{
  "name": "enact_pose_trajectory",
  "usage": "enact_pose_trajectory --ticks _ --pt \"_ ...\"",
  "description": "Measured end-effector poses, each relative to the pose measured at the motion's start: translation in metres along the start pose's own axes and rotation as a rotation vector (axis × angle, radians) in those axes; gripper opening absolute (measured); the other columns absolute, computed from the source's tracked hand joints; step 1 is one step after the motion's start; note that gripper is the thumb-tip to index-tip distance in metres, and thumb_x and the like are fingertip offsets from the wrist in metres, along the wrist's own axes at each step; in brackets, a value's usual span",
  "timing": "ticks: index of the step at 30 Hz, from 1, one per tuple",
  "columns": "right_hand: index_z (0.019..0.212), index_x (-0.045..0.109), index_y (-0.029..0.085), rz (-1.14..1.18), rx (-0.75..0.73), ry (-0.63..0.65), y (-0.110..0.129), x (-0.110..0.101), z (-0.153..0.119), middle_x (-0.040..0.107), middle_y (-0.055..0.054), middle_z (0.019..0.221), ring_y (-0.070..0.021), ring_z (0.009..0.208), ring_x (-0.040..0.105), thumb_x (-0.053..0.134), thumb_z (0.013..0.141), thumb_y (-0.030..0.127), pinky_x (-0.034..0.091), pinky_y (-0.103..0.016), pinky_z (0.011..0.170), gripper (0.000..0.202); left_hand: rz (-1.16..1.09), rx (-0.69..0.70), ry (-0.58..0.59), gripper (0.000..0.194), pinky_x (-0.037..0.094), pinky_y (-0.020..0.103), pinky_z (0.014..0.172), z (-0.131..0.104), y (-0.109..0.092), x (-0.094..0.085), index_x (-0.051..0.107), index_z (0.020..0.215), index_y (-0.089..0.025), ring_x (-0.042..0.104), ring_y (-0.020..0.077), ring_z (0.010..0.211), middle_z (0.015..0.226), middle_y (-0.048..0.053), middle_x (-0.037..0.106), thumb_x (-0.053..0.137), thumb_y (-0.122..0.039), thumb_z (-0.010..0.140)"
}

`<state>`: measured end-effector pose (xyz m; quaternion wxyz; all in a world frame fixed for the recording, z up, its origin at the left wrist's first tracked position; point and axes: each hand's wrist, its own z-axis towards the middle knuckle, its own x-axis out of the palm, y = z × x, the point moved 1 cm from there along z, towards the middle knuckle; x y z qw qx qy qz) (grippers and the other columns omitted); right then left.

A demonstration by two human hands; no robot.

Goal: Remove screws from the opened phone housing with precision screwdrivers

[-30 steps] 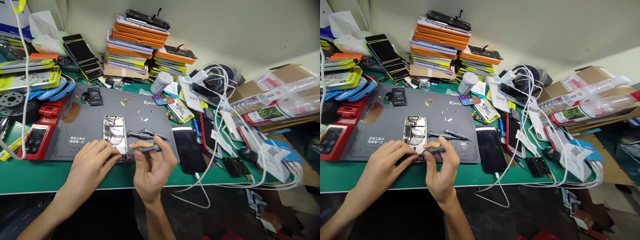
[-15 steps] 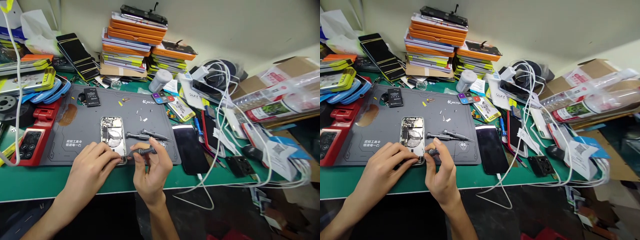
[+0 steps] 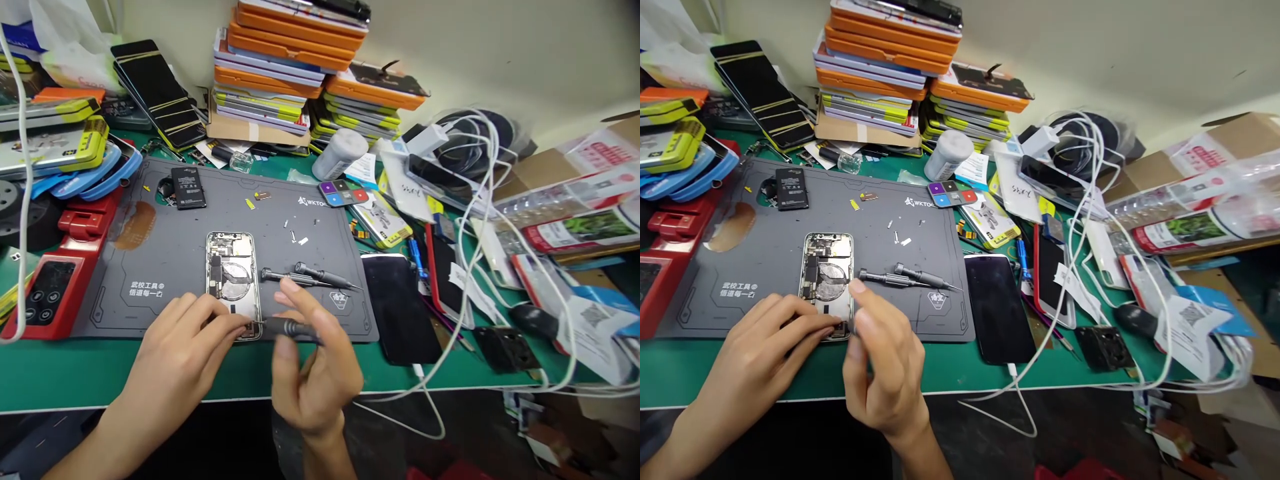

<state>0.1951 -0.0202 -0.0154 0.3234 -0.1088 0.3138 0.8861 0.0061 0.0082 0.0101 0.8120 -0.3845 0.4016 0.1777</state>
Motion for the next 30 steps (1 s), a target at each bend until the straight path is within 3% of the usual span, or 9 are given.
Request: enact_pose_trajectory --ticks 2,4,7,12,18,26,30 --pt "0.163 0.045 0.022 -0.017 0.014 -0.036 0.0001 0.0002 -0.0014 0.071 -0.015 0.142 -0.0260 0.120 0.078 0.049 0.106 0.009 0.076 -0.045 0.082 0.059 -0.004 -0.009 0.006 0.017 0.043 0.035 0.078 -0.0007 -0.0006 -0.0004 0.069 0.122 -0.022 0.055 0.0183 0.084 0.101 0.001 0.070 0.056 -0.015 0.113" --pt "0.161 0.048 0.020 -0.047 0.011 -0.066 0.0004 0.0001 -0.0012 0.075 -0.012 0.127 -0.0235 0.106 0.080 0.058 0.106 0.014 0.075 -0.041 0.076 0.057 -0.018 -0.017 0.010 0.017 0.043 0.035 0.079 -0.0015 -0.0007 -0.0006 0.069 0.122 -0.023 0.056 0.0181 0.085 0.102 0.001 0.070 0.056 -0.016 0.114" --pt "0.160 0.048 0.021 -0.010 0.042 -0.091 0.0018 -0.0007 0.0007 0.076 -0.006 0.108 -0.0184 0.089 0.080 0.073 0.097 0.004 0.074 -0.034 0.069 0.070 -0.021 -0.028 0.015 0.014 0.043 0.035 0.079 -0.0019 -0.0003 -0.0003 0.069 0.122 -0.023 0.058 0.0183 0.088 0.105 0.002 0.070 0.059 -0.021 0.113" --pt "0.160 0.046 0.019 0.145 0.103 -0.087 0.0068 -0.0041 0.0030 0.079 -0.008 0.108 -0.0168 0.088 0.080 0.065 0.101 0.000 0.073 -0.030 0.066 0.065 -0.039 -0.012 0.028 0.013 0.044 0.034 0.077 0.0007 -0.0005 0.0004 0.068 0.121 -0.024 0.058 0.0180 0.086 0.104 0.002 0.071 0.062 -0.018 0.111" --pt "0.160 0.047 0.020 0.019 0.135 -0.156 0.0083 -0.0055 0.0027 0.073 -0.004 0.100 -0.0153 0.078 0.077 0.063 0.101 0.001 0.072 -0.032 0.062 0.064 -0.023 0.000 0.017 0.012 0.046 0.034 0.077 0.0023 -0.0016 -0.0002 0.070 0.117 -0.022 0.058 0.0179 0.084 0.103 0.002 0.073 0.063 -0.015 0.110" --pt "0.156 0.051 0.017 0.073 0.115 -0.089 0.0046 -0.0024 -0.0064 0.076 -0.005 0.100 -0.0176 0.084 0.078 0.064 0.099 0.000 0.071 -0.033 0.066 0.060 -0.046 0.001 0.002 0.016 0.046 0.034 0.076 0.0014 -0.0003 -0.0009 0.070 0.118 -0.021 0.057 0.0172 0.084 0.101 0.002 0.072 0.059 -0.012 0.110" --pt "0.145 0.059 0.015 -0.022 0.044 -0.070 0.0049 -0.0023 -0.0032 0.074 -0.004 0.098 -0.0157 0.081 0.075 0.070 0.098 0.003 0.068 -0.029 0.062 0.049 -0.069 -0.005 0.002 0.017 0.045 0.034 0.075 0.0016 0.0008 0.0004 0.070 0.119 -0.021 0.056 0.0172 0.084 0.102 0.002 0.071 0.060 -0.012 0.110"
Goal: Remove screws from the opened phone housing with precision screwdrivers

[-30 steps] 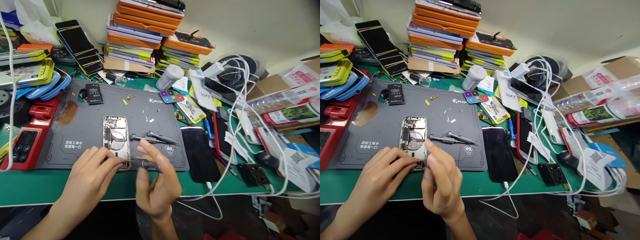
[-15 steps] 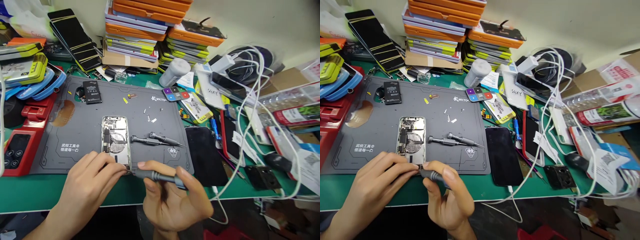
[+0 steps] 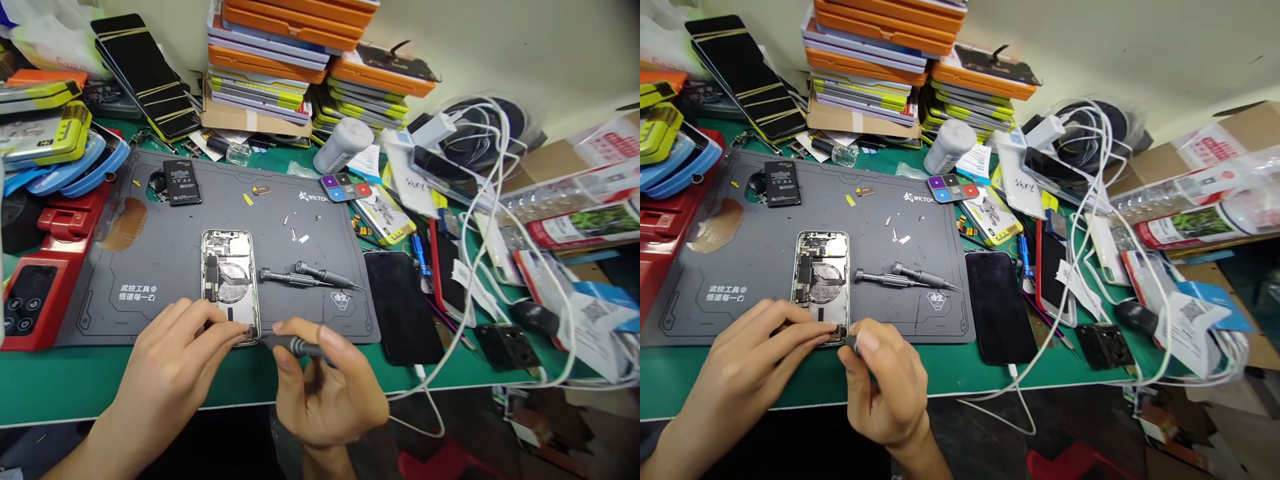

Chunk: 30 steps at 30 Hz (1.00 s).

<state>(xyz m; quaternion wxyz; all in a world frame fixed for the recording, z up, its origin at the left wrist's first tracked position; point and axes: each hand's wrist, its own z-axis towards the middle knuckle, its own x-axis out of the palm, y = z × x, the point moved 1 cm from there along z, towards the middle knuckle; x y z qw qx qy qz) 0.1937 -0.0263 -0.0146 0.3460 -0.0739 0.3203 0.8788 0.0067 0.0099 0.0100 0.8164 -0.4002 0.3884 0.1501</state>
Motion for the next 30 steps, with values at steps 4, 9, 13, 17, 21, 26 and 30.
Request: enact_pose_trajectory --ticks 4,9,13,17,21,26,30 --pt "0.118 0.066 0.017 -0.133 -0.129 0.015 0.002 -0.001 0.007 0.073 -0.002 0.091 -0.0129 0.071 0.069 0.077 0.097 0.008 0.061 -0.026 0.054 0.026 0.000 0.002 -0.010 0.017 0.045 0.034 0.074 -0.001 0.001 0.001 0.071 0.120 -0.021 0.054 0.0169 0.083 0.101 0.002 0.071 0.061 -0.013 0.110" --pt "0.110 0.066 0.020 -0.170 -0.153 0.027 0.003 -0.005 0.007 0.074 0.000 0.091 -0.0127 0.072 0.070 0.084 0.092 0.010 0.064 -0.026 0.058 0.027 -0.020 -0.003 -0.021 0.017 0.047 0.033 0.074 -0.004 0.001 0.000 0.071 0.121 -0.021 0.056 0.0163 0.083 0.100 0.002 0.071 0.061 -0.013 0.110" --pt "0.127 0.065 0.019 -0.059 -0.097 0.037 0.003 -0.003 0.003 0.075 -0.002 0.097 -0.0146 0.081 0.075 0.071 0.100 0.007 0.069 -0.031 0.068 0.030 -0.052 -0.048 -0.046 0.019 0.052 0.031 0.084 -0.008 -0.001 -0.002 0.072 0.123 -0.022 0.062 0.0148 0.092 0.104 0.002 0.070 0.062 -0.012 0.110" --pt "0.154 0.050 0.018 0.056 -0.082 0.042 0.003 0.002 0.000 0.076 -0.014 0.133 -0.0239 0.112 0.080 0.047 0.108 0.009 0.074 -0.045 0.081 0.046 -0.069 -0.088 -0.116 0.017 0.053 0.026 0.090 -0.008 -0.003 -0.004 0.072 0.120 -0.021 0.065 0.0116 0.094 0.104 0.000 0.068 0.063 -0.012 0.110" --pt "0.159 0.044 0.025 -0.005 -0.058 0.042 0.001 0.001 0.000 0.069 -0.012 0.151 -0.0237 0.120 0.077 0.052 0.107 0.009 0.075 -0.043 0.080 0.055 -0.049 -0.078 -0.102 0.015 0.053 0.026 0.090 -0.006 -0.003 -0.004 0.072 0.118 -0.021 0.066 0.0118 0.093 0.104 0.000 0.069 0.061 -0.015 0.112" --pt "0.159 0.046 0.024 0.002 -0.021 0.043 0.002 -0.002 -0.004 0.067 -0.012 0.154 -0.0241 0.119 0.078 0.050 0.107 0.010 0.076 -0.042 0.075 0.055 -0.036 -0.075 -0.072 0.016 0.053 0.029 0.087 -0.008 -0.001 -0.003 0.073 0.120 -0.021 0.066 0.0134 0.092 0.104 0.001 0.069 0.062 -0.016 0.111" --pt "0.157 0.051 0.024 -0.007 0.026 -0.001 0.000 -0.001 -0.005 0.071 -0.013 0.143 -0.0231 0.111 0.079 0.049 0.108 0.012 0.076 -0.041 0.073 0.050 -0.013 -0.064 -0.058 0.015 0.053 0.031 0.085 -0.009 0.000 -0.003 0.073 0.120 -0.022 0.066 0.0151 0.092 0.103 0.001 0.070 0.062 -0.017 0.111"
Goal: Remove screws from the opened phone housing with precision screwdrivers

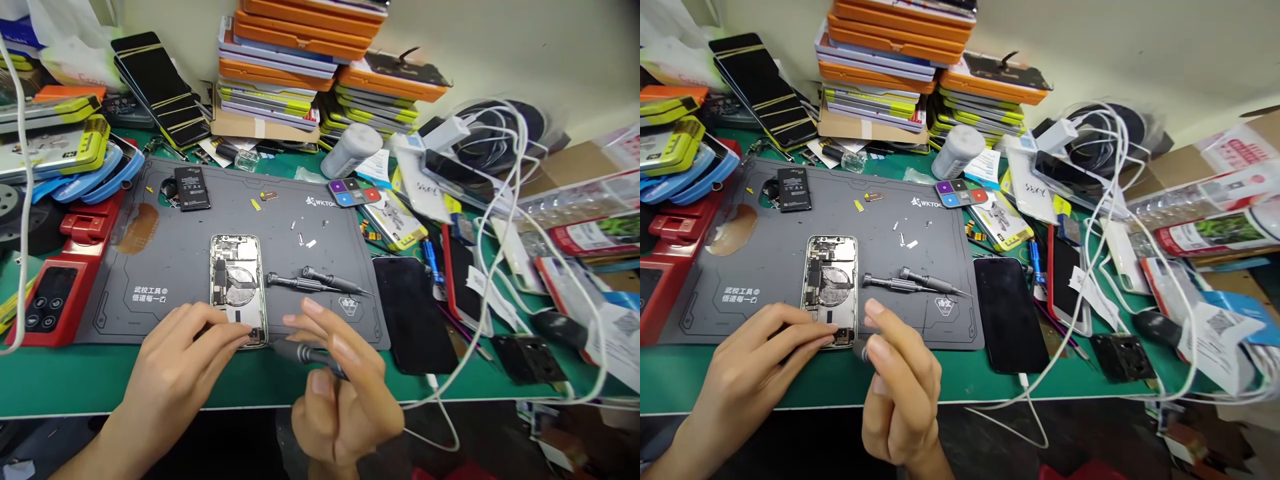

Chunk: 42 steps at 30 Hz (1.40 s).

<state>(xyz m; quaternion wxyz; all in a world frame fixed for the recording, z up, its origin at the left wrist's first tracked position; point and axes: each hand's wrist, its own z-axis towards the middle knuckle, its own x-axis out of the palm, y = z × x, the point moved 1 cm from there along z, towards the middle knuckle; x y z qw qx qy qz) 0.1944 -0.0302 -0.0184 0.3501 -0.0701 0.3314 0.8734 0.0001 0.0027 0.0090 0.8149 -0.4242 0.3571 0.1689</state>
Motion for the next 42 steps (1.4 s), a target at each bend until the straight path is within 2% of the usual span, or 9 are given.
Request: enact_pose_trajectory --ticks 4,6,14,19,23,30,34,38,42 --pt "0.158 0.050 0.020 0.057 0.040 0.000 -0.002 0.000 0.004 0.077 -0.007 0.109 -0.0195 0.090 0.080 0.070 0.101 0.010 0.075 -0.037 0.070 0.061 0.014 0.017 0.031 0.014 0.051 0.032 0.083 0.003 0.000 0.000 0.071 0.120 -0.023 0.064 0.0155 0.090 0.103 0.001 0.069 0.063 -0.018 0.111" --pt "0.159 0.047 0.021 0.122 0.070 -0.019 -0.001 -0.001 0.006 0.078 -0.005 0.103 -0.0175 0.084 0.080 0.069 0.101 0.005 0.074 -0.035 0.068 0.064 0.026 0.035 0.051 0.014 0.050 0.032 0.083 0.004 -0.002 0.000 0.071 0.122 -0.023 0.063 0.0155 0.089 0.104 0.001 0.069 0.064 -0.020 0.111" --pt "0.154 0.049 0.021 0.228 0.028 -0.006 0.001 -0.004 0.013 0.083 -0.006 0.106 -0.0164 0.090 0.083 0.069 0.101 0.003 0.074 -0.030 0.070 0.059 0.044 0.051 0.075 0.013 0.048 0.033 0.081 0.005 -0.004 -0.001 0.071 0.120 -0.024 0.062 0.0155 0.088 0.103 0.000 0.070 0.064 -0.019 0.111" --pt "0.155 0.048 0.024 0.256 0.175 -0.171 -0.003 -0.002 0.005 0.078 -0.004 0.111 -0.0158 0.091 0.081 0.070 0.097 -0.001 0.075 -0.034 0.074 0.068 0.068 0.020 0.029 0.015 0.051 0.032 0.085 0.003 0.000 0.001 0.072 0.121 -0.023 0.065 0.0151 0.091 0.105 0.001 0.070 0.064 -0.018 0.110" --pt "0.154 0.050 0.026 0.287 0.259 -0.211 -0.002 0.000 0.005 0.077 -0.003 0.108 -0.0155 0.091 0.079 0.067 0.096 -0.002 0.074 -0.032 0.074 0.066 0.071 0.031 0.024 0.015 0.052 0.030 0.083 0.003 0.001 0.003 0.074 0.121 -0.024 0.066 0.0146 0.090 0.103 0.000 0.070 0.064 -0.020 0.111" --pt "0.154 0.049 0.031 0.374 0.341 -0.216 0.001 0.003 0.009 0.075 -0.002 0.106 -0.0136 0.089 0.076 0.059 0.101 0.002 0.069 -0.020 0.062 0.061 0.168 -0.002 -0.058 0.019 0.055 0.031 0.082 -0.001 0.003 0.001 0.077 0.125 -0.024 0.067 0.0161 0.090 0.104 0.003 0.068 0.064 -0.028 0.111" --pt "0.153 0.049 0.028 0.361 0.313 -0.208 0.002 0.005 0.010 0.075 -0.004 0.103 -0.0139 0.086 0.076 0.057 0.103 0.003 0.067 -0.019 0.058 0.056 0.163 -0.022 -0.060 0.017 0.055 0.031 0.079 -0.001 -0.001 0.003 0.078 0.108 -0.024 0.069 0.0160 0.086 0.101 0.002 0.069 0.061 -0.027 0.112" --pt "0.153 0.049 0.027 0.339 0.292 -0.238 0.001 0.005 0.010 0.075 -0.004 0.099 -0.0147 0.084 0.076 0.058 0.103 0.003 0.066 -0.019 0.056 0.057 0.031 -0.057 -0.061 0.019 0.056 0.027 0.081 0.003 0.001 -0.014 0.074 0.101 -0.025 0.072 0.0136 0.088 0.104 0.000 0.071 0.060 -0.032 0.113" --pt "0.155 0.048 0.029 0.346 0.206 -0.171 0.009 0.006 0.013 0.074 -0.003 0.103 -0.0138 0.085 0.076 0.059 0.102 0.001 0.066 -0.019 0.057 0.060 0.106 -0.134 -0.175 0.013 0.055 0.029 0.089 0.002 0.018 -0.057 0.072 0.108 -0.027 0.073 0.0175 0.101 0.112 0.000 0.076 0.064 -0.036 0.111"
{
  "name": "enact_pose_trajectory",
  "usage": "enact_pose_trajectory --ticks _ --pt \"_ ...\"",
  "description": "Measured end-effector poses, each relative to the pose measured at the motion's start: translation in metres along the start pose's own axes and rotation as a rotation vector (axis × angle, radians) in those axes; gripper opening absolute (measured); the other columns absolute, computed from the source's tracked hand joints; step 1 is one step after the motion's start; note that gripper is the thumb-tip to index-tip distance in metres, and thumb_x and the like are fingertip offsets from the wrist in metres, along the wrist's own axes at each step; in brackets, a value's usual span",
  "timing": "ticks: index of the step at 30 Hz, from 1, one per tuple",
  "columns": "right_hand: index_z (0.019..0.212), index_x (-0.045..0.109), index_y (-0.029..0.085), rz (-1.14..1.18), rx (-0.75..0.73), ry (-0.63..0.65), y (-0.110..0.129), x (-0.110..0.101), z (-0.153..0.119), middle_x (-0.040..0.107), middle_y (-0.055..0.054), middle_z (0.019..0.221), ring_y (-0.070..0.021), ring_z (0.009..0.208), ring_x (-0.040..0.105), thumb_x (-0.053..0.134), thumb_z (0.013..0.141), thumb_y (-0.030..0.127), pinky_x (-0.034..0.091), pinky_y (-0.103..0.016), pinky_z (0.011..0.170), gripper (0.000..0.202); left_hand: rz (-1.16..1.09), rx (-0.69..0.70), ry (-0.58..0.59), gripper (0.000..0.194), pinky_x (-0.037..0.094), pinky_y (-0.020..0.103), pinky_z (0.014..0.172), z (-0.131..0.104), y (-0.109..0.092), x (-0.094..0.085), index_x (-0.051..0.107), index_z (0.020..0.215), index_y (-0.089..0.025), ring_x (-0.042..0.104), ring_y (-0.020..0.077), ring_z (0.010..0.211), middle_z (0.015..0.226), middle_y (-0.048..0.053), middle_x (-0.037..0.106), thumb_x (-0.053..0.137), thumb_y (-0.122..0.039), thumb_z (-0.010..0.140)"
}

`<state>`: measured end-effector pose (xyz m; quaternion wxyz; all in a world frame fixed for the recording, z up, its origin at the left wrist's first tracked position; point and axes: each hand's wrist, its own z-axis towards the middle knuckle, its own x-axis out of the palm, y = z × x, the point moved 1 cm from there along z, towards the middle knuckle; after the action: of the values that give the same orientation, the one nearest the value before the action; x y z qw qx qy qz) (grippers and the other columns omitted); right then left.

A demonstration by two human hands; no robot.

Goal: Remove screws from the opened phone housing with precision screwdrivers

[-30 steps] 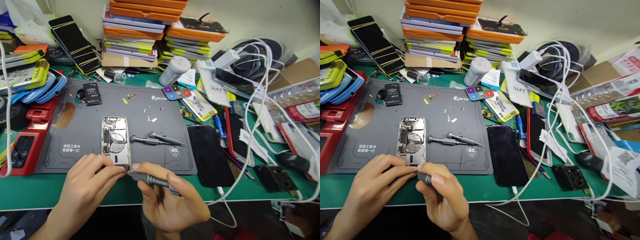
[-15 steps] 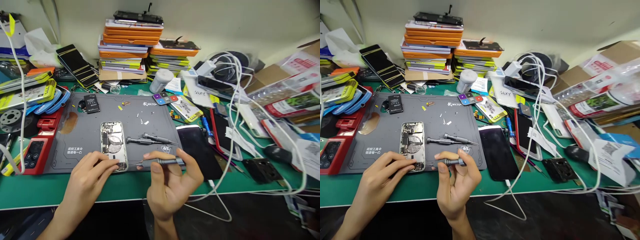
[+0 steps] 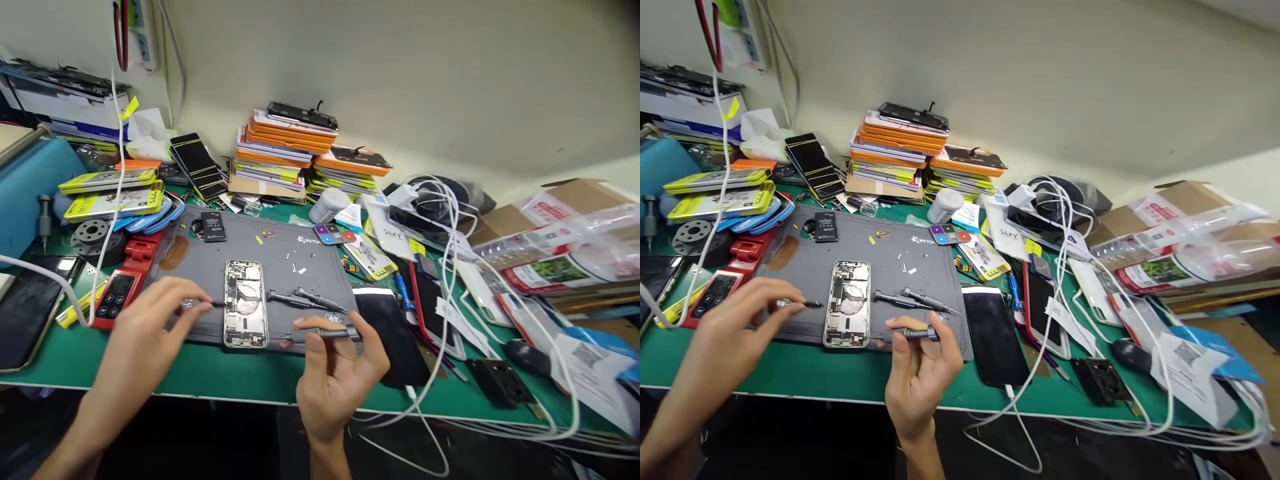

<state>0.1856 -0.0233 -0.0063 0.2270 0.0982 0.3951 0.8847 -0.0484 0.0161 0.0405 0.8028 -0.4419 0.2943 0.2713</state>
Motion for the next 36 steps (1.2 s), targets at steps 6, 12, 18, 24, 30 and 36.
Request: enact_pose_trajectory --ticks 6,12,18,24,30,36 --pt "0.161 0.040 0.028 -0.105 -0.113 0.190 0.009 0.026 -0.002 0.071 -0.004 0.109 -0.0153 0.093 0.078 0.063 0.103 0.004 0.072 -0.028 0.070 0.067 0.399 0.104 -0.007 0.025 0.048 0.039 0.082 0.017 0.048 -0.027 0.075 0.107 -0.028 0.066 0.0254 0.092 0.103 0.002 0.079 0.054 -0.040 0.114" --pt "0.162 0.039 0.024 -0.180 -0.240 0.263 0.002 0.041 -0.008 0.069 -0.004 0.104 -0.0137 0.088 0.076 0.060 0.106 0.006 0.073 -0.032 0.076 0.062 0.475 0.140 -0.028 0.026 0.051 0.044 0.083 0.018 0.067 -0.021 0.079 0.111 -0.025 0.063 0.0293 0.094 0.108 0.009 0.074 0.055 -0.035 0.113" --pt "0.160 0.041 0.024 -0.195 -0.225 0.268 0.001 0.036 -0.012 0.072 -0.004 0.104 -0.0147 0.086 0.076 0.060 0.105 0.006 0.073 -0.033 0.073 0.061 0.363 0.178 -0.037 0.018 0.052 0.044 0.089 -0.013 0.026 -0.005 0.072 0.125 -0.023 0.068 0.0265 0.096 0.111 0.005 0.078 0.064 -0.022 0.108" --pt "0.161 0.042 0.023 -0.196 -0.225 0.283 0.000 0.034 -0.016 0.071 -0.005 0.107 -0.0154 0.089 0.077 0.060 0.103 0.002 0.073 -0.034 0.077 0.064 0.259 0.227 0.011 0.014 0.051 0.038 0.085 -0.023 0.014 0.023 0.069 0.121 -0.019 0.069 0.0220 0.089 0.104 0.004 0.079 0.064 -0.018 0.108" --pt "0.162 0.041 0.023 -0.199 -0.220 0.283 -0.001 0.033 -0.015 0.071 -0.005 0.105 -0.0152 0.088 0.077 0.057 0.105 0.003 0.073 -0.032 0.074 0.063 0.244 0.241 0.046 0.010 0.050 0.038 0.085 -0.022 0.014 0.022 0.066 0.118 -0.018 0.065 0.0225 0.089 0.102 0.004 0.076 0.062 -0.017 0.109" --pt "0.154 0.050 0.024 -0.259 -0.342 0.341 0.004 0.033 -0.008 0.076 -0.003 0.099 -0.0180 0.087 0.079 0.068 0.099 0.003 0.074 -0.035 0.073 0.062 0.240 0.253 0.052 0.010 0.050 0.038 0.086 -0.027 0.012 0.020 0.065 0.119 -0.017 0.064 0.0224 0.090 0.101 0.005 0.075 0.063 -0.015 0.109"
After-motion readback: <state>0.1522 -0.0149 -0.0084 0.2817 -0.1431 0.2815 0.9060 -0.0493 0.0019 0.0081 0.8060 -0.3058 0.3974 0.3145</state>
